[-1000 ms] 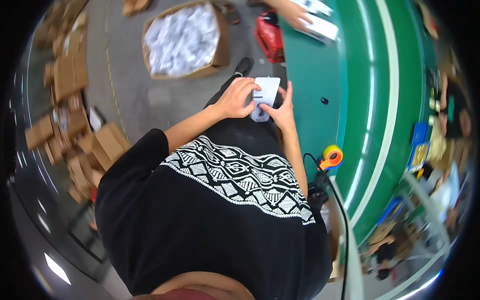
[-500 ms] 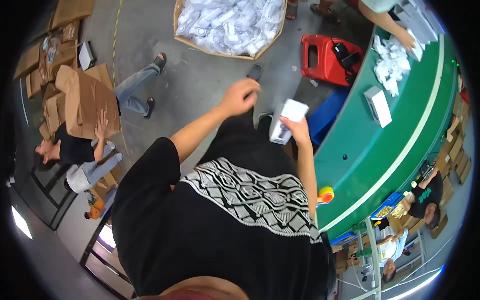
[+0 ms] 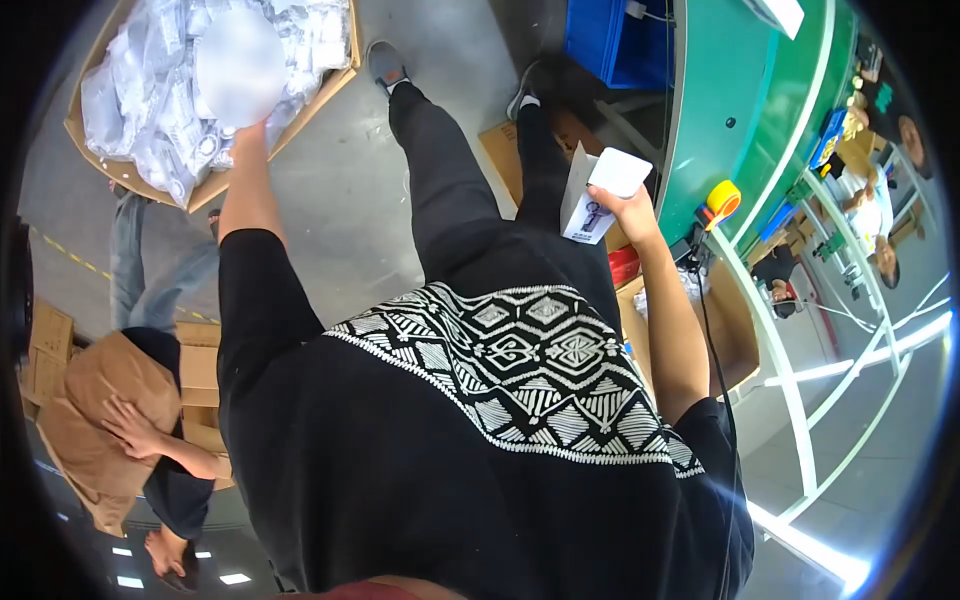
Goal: Package small electronic products into bubble wrap and place them into cardboard shipping boxes.
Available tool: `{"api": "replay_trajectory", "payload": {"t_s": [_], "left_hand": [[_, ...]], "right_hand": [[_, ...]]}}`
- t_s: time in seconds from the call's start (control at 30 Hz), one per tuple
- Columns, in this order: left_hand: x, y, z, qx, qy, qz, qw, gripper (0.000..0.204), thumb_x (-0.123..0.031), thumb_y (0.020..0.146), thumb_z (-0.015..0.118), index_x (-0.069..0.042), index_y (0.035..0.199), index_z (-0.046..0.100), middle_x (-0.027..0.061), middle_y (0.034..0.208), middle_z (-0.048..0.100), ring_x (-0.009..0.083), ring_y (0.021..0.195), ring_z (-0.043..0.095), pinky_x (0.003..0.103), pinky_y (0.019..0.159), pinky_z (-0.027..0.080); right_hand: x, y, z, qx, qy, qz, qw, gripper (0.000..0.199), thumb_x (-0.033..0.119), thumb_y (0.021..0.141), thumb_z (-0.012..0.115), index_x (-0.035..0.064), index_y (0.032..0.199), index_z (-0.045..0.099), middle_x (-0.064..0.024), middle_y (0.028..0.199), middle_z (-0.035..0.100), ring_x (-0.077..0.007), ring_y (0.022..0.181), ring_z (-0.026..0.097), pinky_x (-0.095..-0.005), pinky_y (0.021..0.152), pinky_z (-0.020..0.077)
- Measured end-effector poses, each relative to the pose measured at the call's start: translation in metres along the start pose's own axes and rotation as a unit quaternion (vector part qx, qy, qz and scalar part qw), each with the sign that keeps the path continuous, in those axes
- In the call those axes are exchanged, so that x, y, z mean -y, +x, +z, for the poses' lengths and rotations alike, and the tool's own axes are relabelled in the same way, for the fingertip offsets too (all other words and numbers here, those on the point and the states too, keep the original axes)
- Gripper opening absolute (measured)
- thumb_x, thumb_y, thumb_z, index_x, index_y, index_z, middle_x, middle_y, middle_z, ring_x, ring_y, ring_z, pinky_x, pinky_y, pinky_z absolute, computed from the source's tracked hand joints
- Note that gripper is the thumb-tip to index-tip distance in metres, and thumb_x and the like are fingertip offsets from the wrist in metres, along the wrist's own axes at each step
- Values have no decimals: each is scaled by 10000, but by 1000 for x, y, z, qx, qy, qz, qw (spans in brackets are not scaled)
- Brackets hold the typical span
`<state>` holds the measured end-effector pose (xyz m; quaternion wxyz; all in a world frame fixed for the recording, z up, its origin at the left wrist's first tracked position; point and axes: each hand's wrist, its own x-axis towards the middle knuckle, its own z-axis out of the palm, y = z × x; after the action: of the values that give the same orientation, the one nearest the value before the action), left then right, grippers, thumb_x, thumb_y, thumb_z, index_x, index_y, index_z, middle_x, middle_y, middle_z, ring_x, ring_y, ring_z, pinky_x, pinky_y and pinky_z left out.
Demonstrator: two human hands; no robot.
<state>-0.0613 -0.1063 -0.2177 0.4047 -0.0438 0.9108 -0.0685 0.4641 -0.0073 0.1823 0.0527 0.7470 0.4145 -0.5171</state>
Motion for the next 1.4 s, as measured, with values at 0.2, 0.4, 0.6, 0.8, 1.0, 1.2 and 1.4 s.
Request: {"api": "replay_trajectory", "payload": {"t_s": [0.2, 0.4, 0.6, 0.8, 1.0, 1.2, 1.4], "left_hand": [[4, 3, 1, -25, -38, 162, 986, 1165, -514, 594, 853, 150, 1386, 316, 343, 1363, 466, 376, 1304, 476, 424, 1088, 392], [21, -84, -17, 199, -502, 311, 782, 749, -197, 816, 750, 88, 1399, 377, 172, 1369, 518, 252, 1263, 492, 384, 1080, 381], [8, -212, -121, 617, -432, 382, 535, 922, -164, 659, 853, 2, 1440, 393, 144, 1339, 557, 278, 1298, 488, 440, 1101, 374], [0, -304, -217, 624, -88, 580, 516, 1004, -231, 628, 890, 16, 1452, 372, 129, 1383, 527, 234, 1266, 514, 352, 1069, 384], [124, -418, -75, 497, -42, 643, 581, 923, -300, 651, 881, 32, 1387, 434, 135, 1280, 603, 228, 1151, 601, 373, 983, 464], [95, -433, -97, 403, 174, 606, 664, 692, -274, 692, 841, -36, 1276, 556, 153, 1270, 604, 243, 1111, 617, 384, 952, 487], [76, -406, -115, 282, -368, 763, 451, 417, -247, 804, 763, -76, 1154, 616, 171, 1209, 604, 338, 1108, 598, 482, 983, 475]], "right_hand": [[2, 18, 42, 15, 3, -32, 999, 478, 123, 796, 800, 6, 1206, 585, -68, 1049, 678, -147, 939, 633, -294, 852, 504], [4, 46, 61, 27, 85, -194, 977, 654, 141, 697, 851, 17, 1266, 553, -92, 1163, 604, -206, 1094, 584, -335, 958, 468], [76, 39, 51, -3, -20, -541, 841, 732, 131, 675, 842, 65, 1327, 514, -147, 1284, 497, -314, 1229, 500, -373, 1062, 382], [151, 35, 68, -20, 31, -685, 727, 735, 172, 690, 841, 66, 1339, 512, -153, 1289, 511, -326, 1230, 506, -386, 1050, 404], [73, 93, 73, 183, -31, -735, 652, 748, 228, 682, 838, 58, 1336, 517, -158, 1329, 515, -342, 1266, 478, -411, 1072, 374], [73, 90, 54, 47, -98, -771, 627, 773, 234, 661, 859, 79, 1336, 516, -135, 1293, 541, -342, 1205, 486, -430, 1044, 390], [70, 72, 48, 78, -78, -715, 690, 788, 236, 644, 867, 81, 1332, 515, -111, 1302, 537, -338, 1233, 445, -430, 1074, 350]]}}
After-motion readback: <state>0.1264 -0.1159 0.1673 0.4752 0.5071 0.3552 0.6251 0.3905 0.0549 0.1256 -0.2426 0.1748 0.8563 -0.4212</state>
